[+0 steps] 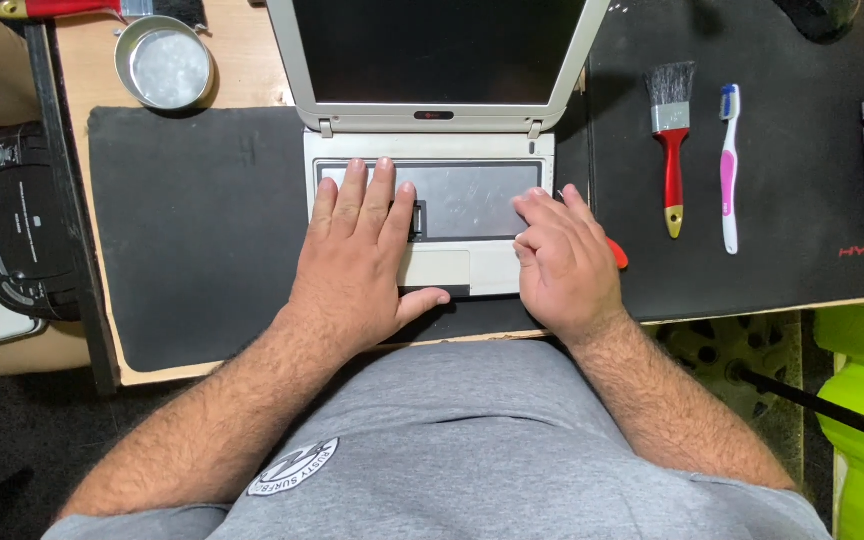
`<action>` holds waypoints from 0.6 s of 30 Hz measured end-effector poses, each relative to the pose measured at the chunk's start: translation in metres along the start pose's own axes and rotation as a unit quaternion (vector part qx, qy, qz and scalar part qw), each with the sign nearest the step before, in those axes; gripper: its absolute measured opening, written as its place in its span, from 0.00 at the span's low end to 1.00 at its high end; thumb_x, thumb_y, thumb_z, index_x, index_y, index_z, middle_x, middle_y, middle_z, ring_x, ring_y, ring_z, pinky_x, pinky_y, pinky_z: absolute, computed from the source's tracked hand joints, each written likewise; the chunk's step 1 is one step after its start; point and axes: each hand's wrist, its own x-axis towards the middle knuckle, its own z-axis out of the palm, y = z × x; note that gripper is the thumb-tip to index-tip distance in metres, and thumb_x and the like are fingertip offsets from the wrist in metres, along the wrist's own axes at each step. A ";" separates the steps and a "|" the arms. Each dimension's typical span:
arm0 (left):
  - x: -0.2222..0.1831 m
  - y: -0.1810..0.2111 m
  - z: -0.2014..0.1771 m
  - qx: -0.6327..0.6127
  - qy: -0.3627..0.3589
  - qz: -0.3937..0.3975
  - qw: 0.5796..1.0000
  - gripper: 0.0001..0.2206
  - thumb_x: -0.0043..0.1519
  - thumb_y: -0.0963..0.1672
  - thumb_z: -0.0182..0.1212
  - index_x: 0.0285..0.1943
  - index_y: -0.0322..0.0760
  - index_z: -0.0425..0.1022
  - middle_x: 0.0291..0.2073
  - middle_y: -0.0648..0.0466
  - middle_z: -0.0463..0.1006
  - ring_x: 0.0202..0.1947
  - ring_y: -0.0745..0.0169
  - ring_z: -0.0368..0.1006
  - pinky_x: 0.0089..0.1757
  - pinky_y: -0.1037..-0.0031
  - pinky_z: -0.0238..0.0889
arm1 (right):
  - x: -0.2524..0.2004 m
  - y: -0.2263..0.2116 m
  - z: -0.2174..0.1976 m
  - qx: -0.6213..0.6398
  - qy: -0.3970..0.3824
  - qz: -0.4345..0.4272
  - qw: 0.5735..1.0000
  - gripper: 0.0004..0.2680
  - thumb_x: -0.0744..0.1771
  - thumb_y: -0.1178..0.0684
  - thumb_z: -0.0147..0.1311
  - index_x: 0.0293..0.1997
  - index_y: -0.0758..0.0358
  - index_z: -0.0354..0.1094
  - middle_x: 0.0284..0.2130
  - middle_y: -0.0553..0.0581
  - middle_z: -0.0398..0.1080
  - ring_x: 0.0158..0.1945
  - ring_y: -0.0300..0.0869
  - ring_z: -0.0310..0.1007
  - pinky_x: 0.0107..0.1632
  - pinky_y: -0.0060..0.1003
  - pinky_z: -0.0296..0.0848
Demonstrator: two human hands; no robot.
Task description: Disassembling a small laptop by removing screws and prying off the back cover.
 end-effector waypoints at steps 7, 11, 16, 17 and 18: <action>0.002 -0.028 -0.009 -0.036 0.006 0.043 0.998 0.56 0.49 0.72 0.57 0.78 0.36 0.55 0.79 0.41 0.48 0.78 0.39 0.40 0.72 0.53 0.30 | 0.000 0.000 -0.001 0.006 -0.017 0.000 1.000 0.05 0.71 0.54 0.56 0.40 0.61 0.66 0.53 0.61 0.76 0.60 0.55 0.75 0.71 0.62 0.60; -0.010 -0.075 0.009 -0.085 0.258 0.072 0.960 0.25 0.56 0.56 0.72 0.55 0.41 0.76 0.61 0.51 0.73 0.67 0.45 0.65 0.65 0.55 0.56 | -0.001 0.001 0.001 0.007 -0.022 0.022 0.999 0.05 0.71 0.53 0.56 0.39 0.61 0.67 0.51 0.59 0.77 0.60 0.53 0.75 0.72 0.63 0.57; -0.021 -0.088 0.023 -0.037 0.314 0.054 0.947 0.09 0.60 0.51 0.71 0.44 0.50 0.82 0.54 0.64 0.78 0.61 0.56 0.72 0.59 0.60 0.64 | -0.004 0.003 0.001 0.008 -0.035 0.026 0.999 0.05 0.71 0.54 0.57 0.39 0.61 0.68 0.50 0.59 0.77 0.60 0.54 0.75 0.73 0.64 0.57; -0.022 -0.084 0.021 -0.026 0.304 0.052 0.951 0.08 0.61 0.50 0.69 0.43 0.49 0.83 0.54 0.63 0.79 0.60 0.57 0.72 0.59 0.61 0.65 | -0.003 0.002 0.000 0.010 -0.037 0.030 0.999 0.05 0.71 0.54 0.57 0.39 0.61 0.68 0.50 0.60 0.77 0.60 0.54 0.75 0.73 0.64 0.57; -0.022 -0.080 0.019 -0.014 0.294 0.049 0.954 0.07 0.62 0.49 0.68 0.43 0.47 0.83 0.53 0.62 0.79 0.59 0.58 0.72 0.58 0.61 0.66 | -0.002 0.001 -0.001 0.012 -0.040 0.033 0.999 0.05 0.71 0.55 0.56 0.39 0.61 0.68 0.50 0.60 0.77 0.60 0.54 0.75 0.73 0.64 0.56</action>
